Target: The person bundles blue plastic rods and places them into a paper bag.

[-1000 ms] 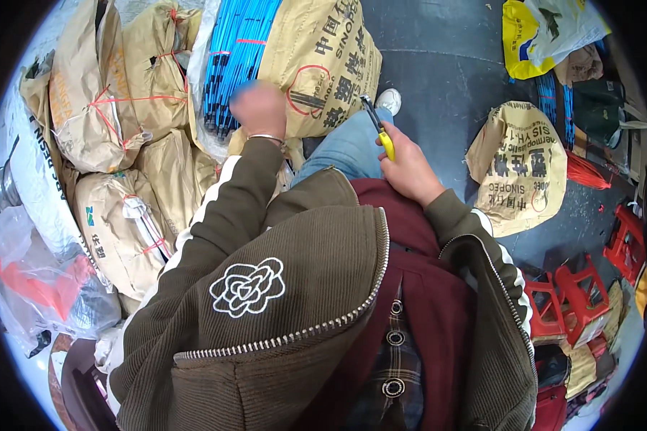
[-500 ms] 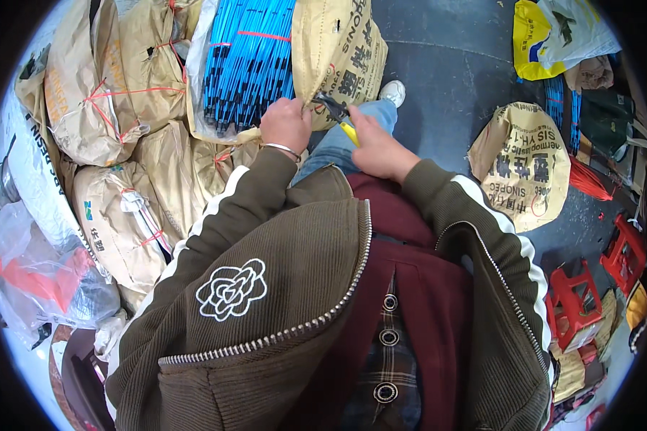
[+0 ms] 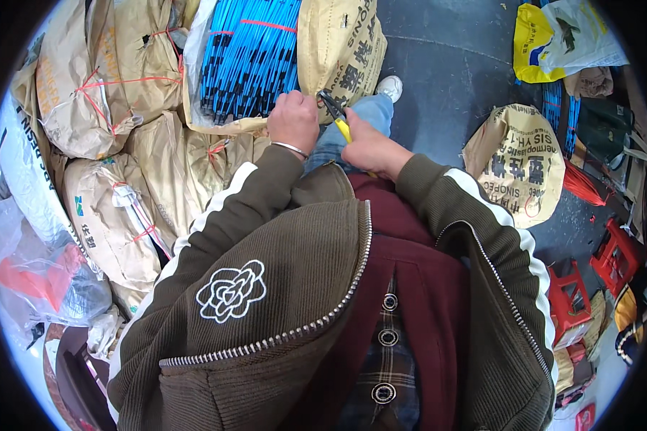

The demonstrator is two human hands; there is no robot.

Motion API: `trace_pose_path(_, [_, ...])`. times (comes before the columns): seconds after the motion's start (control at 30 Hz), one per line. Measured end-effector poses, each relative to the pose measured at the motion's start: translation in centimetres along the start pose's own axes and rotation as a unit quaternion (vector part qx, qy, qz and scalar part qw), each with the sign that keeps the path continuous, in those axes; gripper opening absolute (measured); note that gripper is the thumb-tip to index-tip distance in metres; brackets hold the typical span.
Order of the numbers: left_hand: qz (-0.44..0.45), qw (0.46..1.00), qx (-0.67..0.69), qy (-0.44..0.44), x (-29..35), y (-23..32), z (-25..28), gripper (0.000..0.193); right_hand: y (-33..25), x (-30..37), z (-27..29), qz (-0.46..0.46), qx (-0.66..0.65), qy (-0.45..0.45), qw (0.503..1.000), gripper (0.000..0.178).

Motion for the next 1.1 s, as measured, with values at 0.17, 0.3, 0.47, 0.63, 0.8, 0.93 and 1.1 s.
trace_pose_path(0.17, [-0.007, 0.999, 0.018, 0.032, 0.2, -0.1, -0.3, 0.011, 0.3, -0.3, -0.5, 0.015, -0.006, 0.031, 0.999, 0.078])
trace_pose_path(0.3, [-0.013, 0.999, 0.038, 0.034, 0.3, 0.1, -0.1, 0.011, -0.4, -0.1, -0.4, 0.018, 0.017, 0.053, 0.998, 0.082])
trace_pose_path(0.47, [-0.027, 0.997, 0.067, 0.040, 0.2, 0.3, 0.4, 0.006, -0.4, 0.6, -0.1, -0.019, -0.044, 0.005, 0.999, 0.056])
trace_pose_path(0.63, [-0.013, 0.986, 0.168, 0.007, -1.0, -0.8, 0.5, 0.013, 0.4, 1.4, 2.3, -0.036, 0.161, 0.025, 0.986, 0.031])
trace_pose_path(0.8, [0.134, 0.936, 0.307, -0.107, -4.2, -3.9, 1.2, 0.031, -0.8, 5.4, 3.8, -0.037, 0.267, 0.082, 0.959, 0.027])
trace_pose_path(0.93, [0.204, 0.886, 0.323, -0.264, -4.6, -3.6, -1.9, 0.045, -1.2, 5.8, 4.6, -0.075, 0.284, 0.078, 0.953, 0.024])
trace_pose_path(1.1, [0.197, 0.884, 0.311, -0.289, -6.7, -3.3, -6.0, 0.051, -0.8, 2.5, 5.8, -0.071, 0.302, 0.089, 0.947, 0.024])
Point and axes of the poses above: each hand's wrist, its own x-axis away from the middle knuckle, its own z-axis out of the back of the hand, y = z × x, the point moved 7 cm from there along -x, towards the middle knuckle, and after that the axes turned 5 degrees about -y, right-handed, at the moved point
